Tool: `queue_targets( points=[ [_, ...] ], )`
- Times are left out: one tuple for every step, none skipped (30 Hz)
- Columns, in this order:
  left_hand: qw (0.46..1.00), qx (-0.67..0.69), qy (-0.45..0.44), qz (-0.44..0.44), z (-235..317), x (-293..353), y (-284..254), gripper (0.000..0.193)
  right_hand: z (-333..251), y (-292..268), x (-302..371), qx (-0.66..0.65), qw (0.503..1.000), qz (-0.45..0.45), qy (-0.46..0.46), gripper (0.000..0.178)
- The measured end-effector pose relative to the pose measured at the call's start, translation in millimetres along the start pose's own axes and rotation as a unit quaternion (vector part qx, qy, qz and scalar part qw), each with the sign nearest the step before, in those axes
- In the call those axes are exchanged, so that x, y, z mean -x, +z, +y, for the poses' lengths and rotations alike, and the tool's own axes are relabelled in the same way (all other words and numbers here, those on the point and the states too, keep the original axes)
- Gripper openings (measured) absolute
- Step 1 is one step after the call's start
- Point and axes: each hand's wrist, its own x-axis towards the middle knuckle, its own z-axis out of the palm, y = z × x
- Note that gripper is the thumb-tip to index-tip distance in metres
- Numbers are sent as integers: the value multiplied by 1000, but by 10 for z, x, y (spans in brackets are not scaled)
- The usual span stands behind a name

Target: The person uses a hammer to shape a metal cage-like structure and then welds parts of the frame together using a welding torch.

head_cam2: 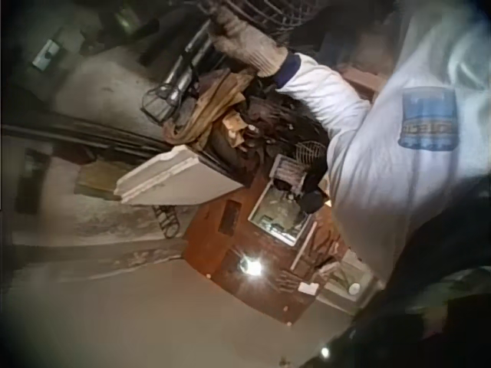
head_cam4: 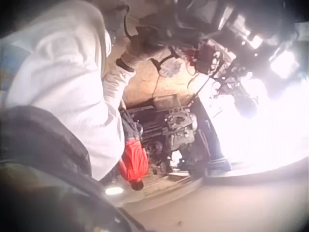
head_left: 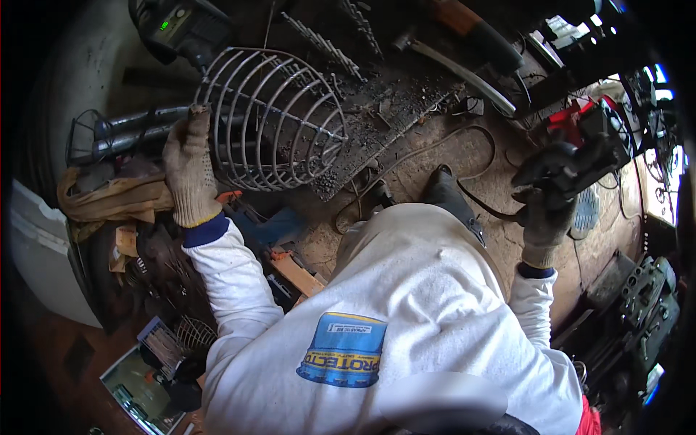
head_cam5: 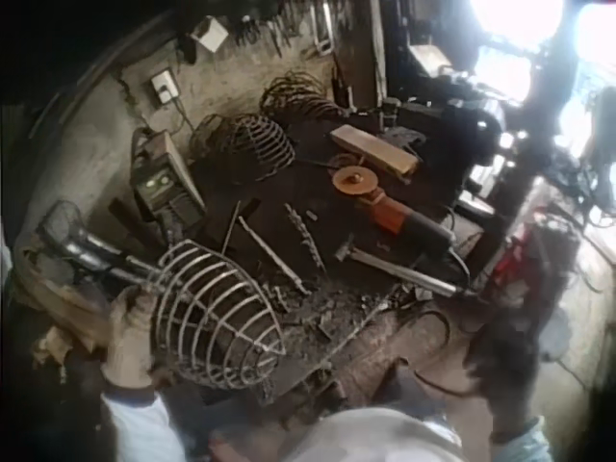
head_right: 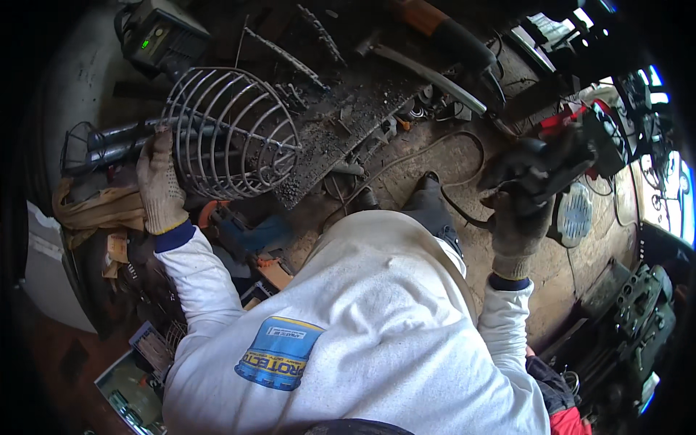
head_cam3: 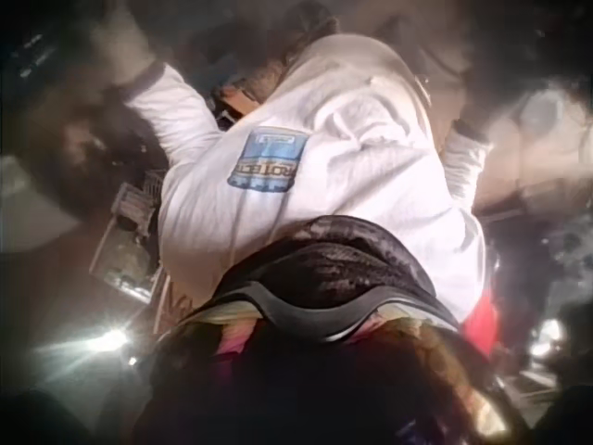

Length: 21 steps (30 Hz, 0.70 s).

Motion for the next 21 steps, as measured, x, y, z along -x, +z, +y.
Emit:
queue_targets(
  points=[
    [999, -15, 37, 15, 93, 63, 81, 40, -28, 1, 45, -7, 999, -35, 6, 42],
    [999, -15, 39, 10, 155, 88, 119, 40, -59, 12, 71, -12, 998, -50, 31, 44],
    [993, -84, 85, 6, 230, 113, 138, 41, -96, 22, 107, -18, 996, -63, 56, 46],
    [980, -153, 131, 4, 293, 140, 171, 42, -124, 35, 129, -24, 994, -77, 80, 48],
    [979, -154, 135, 5, 349, 187, 245, 42, -69, 19, 150, -14, 989, -98, 105, 50],
    [953, -246, 173, 34, 394, 236, 331, 46, -12, 6, 186, -4, 984, -119, 135, 52],
    [916, -335, 210, 62, 435, 264, 390, 49, 31, -30, 209, -11, 982, -158, 102, 61],
    [915, -339, 211, 62, 470, 256, 422, 49, 43, -44, 167, -15, 982, -159, 104, 61],
    [902, -360, 234, 50, 471, 269, 448, 52, 78, -67, 163, -10, 974, -202, 98, 61],
    [888, -379, 257, 37, 479, 291, 481, 54, 105, -36, 155, 6, 977, -197, 88, 56],
    [885, -390, 253, 31, 500, 327, 520, 54, 138, 5, 150, 20, 978, -191, 79, 52],
    [889, -392, 236, 27, 534, 346, 578, 55, 194, -6, 124, 16, 978, -191, 87, 52],
    [892, -395, 218, 23, 574, 364, 638, 55, 248, -20, 104, 4, 970, -228, 89, 50],
    [889, -403, 216, 19, 644, 387, 725, 55, 296, -35, 82, -9, 960, -265, 91, 47],
    [864, -451, 224, 20, 730, 434, 809, 55, 280, -65, -2, 20, 945, -310, 104, 44],
    [836, -497, 232, 21, 774, 467, 864, 55, 318, -51, -29, 14, 943, -315, 110, 44],
    [832, -505, 227, 20, 737, 436, 841, 55, 352, -17, -44, 1, 934, -327, 147, 44],
    [875, -429, 225, -8, 706, 379, 817, 56, 375, -7, -82, -9, 923, -340, 180, 44],
    [910, -350, 220, -35, 695, 365, 810, 58, 379, -38, -141, 41, 914, -374, 151, 48],
    [909, -356, 215, -33, 685, 394, 823, 58, 385, -25, -144, 37, 911, -380, 155, 48],
    [893, -393, 219, -28, 768, 474, 954, 60, 376, 9, -123, -3, 918, -367, 150, 50]
  ],
)
